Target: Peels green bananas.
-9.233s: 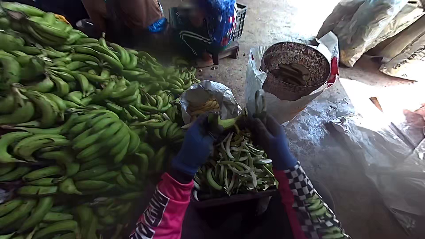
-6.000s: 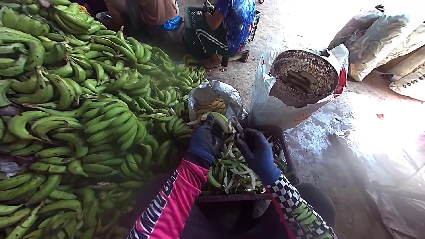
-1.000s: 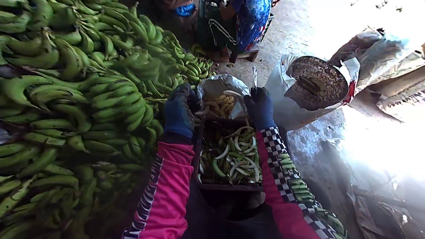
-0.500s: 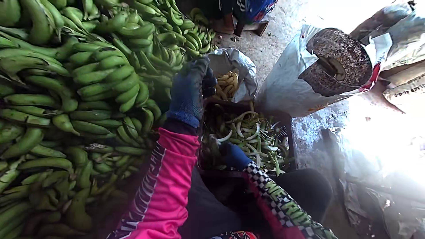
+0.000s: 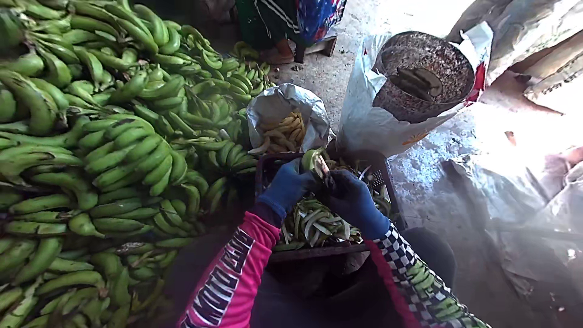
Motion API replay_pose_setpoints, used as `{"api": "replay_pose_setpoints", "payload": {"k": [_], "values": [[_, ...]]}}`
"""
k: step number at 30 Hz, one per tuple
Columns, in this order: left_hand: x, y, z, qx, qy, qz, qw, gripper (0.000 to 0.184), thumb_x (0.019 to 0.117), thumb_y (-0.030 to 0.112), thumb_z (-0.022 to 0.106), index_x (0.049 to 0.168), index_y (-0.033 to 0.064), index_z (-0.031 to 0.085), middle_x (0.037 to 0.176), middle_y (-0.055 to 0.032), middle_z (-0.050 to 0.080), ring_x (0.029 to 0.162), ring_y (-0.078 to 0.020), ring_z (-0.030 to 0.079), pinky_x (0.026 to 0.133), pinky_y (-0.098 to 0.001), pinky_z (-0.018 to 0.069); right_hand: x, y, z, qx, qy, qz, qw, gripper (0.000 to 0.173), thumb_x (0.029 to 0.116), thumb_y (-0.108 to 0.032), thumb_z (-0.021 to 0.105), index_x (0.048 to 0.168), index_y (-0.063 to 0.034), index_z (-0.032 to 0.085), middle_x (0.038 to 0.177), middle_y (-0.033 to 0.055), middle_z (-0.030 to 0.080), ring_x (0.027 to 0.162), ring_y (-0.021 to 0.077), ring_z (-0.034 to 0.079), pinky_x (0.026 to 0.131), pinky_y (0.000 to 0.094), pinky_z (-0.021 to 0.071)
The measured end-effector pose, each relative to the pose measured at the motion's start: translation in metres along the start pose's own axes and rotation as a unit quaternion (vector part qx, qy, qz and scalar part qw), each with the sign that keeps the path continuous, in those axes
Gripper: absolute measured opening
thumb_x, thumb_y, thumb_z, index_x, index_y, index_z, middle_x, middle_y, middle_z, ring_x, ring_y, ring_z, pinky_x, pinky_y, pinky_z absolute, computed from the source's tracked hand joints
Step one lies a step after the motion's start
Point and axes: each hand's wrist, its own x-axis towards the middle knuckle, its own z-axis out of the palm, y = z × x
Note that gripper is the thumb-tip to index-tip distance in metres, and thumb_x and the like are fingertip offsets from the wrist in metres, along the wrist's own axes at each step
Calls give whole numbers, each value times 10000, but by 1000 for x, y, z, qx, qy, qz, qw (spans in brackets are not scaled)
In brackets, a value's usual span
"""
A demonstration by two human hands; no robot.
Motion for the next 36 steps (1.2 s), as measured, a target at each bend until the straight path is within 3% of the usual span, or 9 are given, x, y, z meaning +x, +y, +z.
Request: {"api": "replay_pose_setpoints", "payload": {"k": [7,11,14,16,19,22,27,32,36], "values": [[11,7,-11,-79,57,35,995,463,1013,357,638,1431,180,546,1140,-61,720,955,-187,720,807,-403,627,5,11,-36,245,51,109,962,436,950,-310,695,1345,-145,611,1008,104,737,673,231,675,551,386,576],[8,9,4,-186,28,-20,982,458,1056,460,517,1429,197,550,1074,-135,710,836,-258,714,686,-431,621,-4,-9,-27,238,-1,-18,971,439,860,-83,795,1274,-87,648,1128,54,727,846,173,714,716,370,642],[7,2,7,-83,23,16,996,556,1024,529,544,1511,279,445,1211,-106,683,917,-256,711,728,-448,619,-5,-8,-16,208,64,12,976,318,873,-115,776,1177,-109,684,1027,28,736,785,158,712,670,374,641],[8,1,7,126,28,78,988,909,888,455,774,1613,264,260,1506,-122,474,1130,-279,636,829,-493,594,-1,-5,-18,225,105,65,967,284,888,-148,751,1159,-105,680,944,61,736,699,207,707,596,406,631],[12,-3,22,350,49,180,918,935,706,402,919,1522,299,472,1583,-155,360,1422,-372,396,1095,-583,436,1,-6,-25,226,108,109,962,323,877,-182,782,1177,-112,685,929,70,744,696,221,715,604,408,637],[13,-8,23,275,90,209,934,411,892,208,774,1286,144,676,1275,-79,652,1191,-225,622,1018,-462,532,-1,-14,-23,245,88,97,961,403,879,-167,787,1249,-92,645,934,83,757,693,222,719,608,389,633],[6,2,-1,17,141,178,974,558,979,190,691,1485,171,457,1267,-41,651,1003,-117,677,847,-338,598,1,-2,-26,179,69,144,971,427,1001,-410,618,1322,-135,553,854,82,723,642,239,717,579,428,638],[8,-2,-1,61,137,228,962,504,977,139,670,1450,159,495,1309,-32,640,1106,-119,663,934,-349,588,-11,-16,-14,84,83,7,993,380,1054,-369,529,1302,-85,579,814,12,680,667,151,678,604,391,623],[0,5,3,18,118,273,955,489,993,166,665,1450,118,495,1303,-55,645,1105,-145,669,925,-349,597,-4,6,-3,26,-147,194,970,383,1051,-453,511,1161,-102,616,821,56,673,648,176,682,613,406,610]]}}
